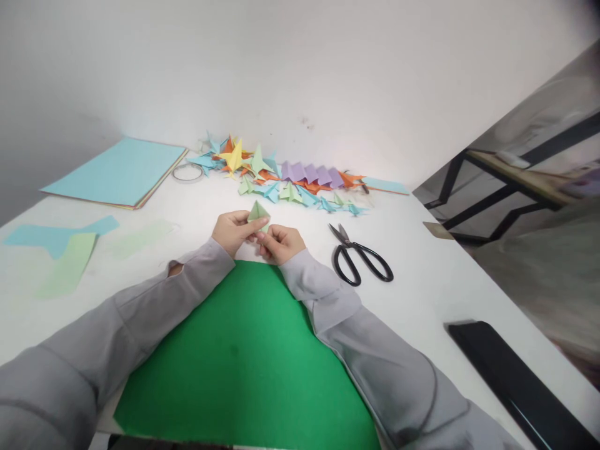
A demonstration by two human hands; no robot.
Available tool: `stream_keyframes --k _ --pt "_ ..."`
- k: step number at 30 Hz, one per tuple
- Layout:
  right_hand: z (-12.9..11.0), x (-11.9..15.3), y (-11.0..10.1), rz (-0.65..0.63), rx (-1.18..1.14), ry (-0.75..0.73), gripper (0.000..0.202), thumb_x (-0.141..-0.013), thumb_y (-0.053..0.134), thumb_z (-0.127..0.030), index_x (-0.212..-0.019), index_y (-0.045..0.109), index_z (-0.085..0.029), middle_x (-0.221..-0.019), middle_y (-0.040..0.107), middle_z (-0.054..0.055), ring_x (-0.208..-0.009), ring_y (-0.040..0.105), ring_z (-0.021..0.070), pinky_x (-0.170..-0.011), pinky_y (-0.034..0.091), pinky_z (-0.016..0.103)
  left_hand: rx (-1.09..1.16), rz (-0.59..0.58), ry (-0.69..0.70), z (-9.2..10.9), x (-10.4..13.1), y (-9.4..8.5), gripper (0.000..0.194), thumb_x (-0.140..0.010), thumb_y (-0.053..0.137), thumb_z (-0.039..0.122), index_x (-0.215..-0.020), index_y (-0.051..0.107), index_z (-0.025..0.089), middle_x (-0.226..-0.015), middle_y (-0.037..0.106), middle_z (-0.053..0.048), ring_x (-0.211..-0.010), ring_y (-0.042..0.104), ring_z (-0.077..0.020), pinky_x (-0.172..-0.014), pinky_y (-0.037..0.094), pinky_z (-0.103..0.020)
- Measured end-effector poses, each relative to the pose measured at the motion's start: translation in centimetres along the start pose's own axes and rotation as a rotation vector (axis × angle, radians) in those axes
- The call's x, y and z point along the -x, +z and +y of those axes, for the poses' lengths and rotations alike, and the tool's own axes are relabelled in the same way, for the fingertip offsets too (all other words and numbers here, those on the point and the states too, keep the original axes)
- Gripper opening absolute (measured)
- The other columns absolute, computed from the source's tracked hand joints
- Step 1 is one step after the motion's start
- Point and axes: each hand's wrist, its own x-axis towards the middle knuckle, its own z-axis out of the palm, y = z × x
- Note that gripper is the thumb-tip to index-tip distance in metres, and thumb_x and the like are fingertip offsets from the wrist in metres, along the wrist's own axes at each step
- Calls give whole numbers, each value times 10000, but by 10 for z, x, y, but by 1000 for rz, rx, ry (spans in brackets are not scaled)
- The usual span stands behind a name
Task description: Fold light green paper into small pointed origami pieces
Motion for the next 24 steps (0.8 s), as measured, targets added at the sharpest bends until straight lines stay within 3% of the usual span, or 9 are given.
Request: stream_keyframes --k 4,19,24 --pt "-1 -1 -1 34 -96 23 459 -586 610 -614 -536 494 -173 -411 514 -37 -324 404 61 -322 300 186 4 -22 -6 1 -2 -2 277 -499 757 315 -500 573 108 -407 520 20 -387 446 -53 -411 322 -193" --pt "-2 1 -1 -54 -110 69 491 -540 622 -637 -519 537 -153 -379 522 -24 -315 424 64 -328 314 191 15 -3 -22 2 0 -2 233 -508 750 263 -477 580 106 -394 500 19 -379 436 -63 -403 321 -211" --pt "-6 0 -3 -14 -153 66 470 -540 636 -615 -507 533 -157 -362 508 -30 -309 398 54 -334 310 194 214 -42 -122 12 0 -2 99 -532 644 178 -576 603 99 -475 542 -6 -442 501 -99 -406 362 -212"
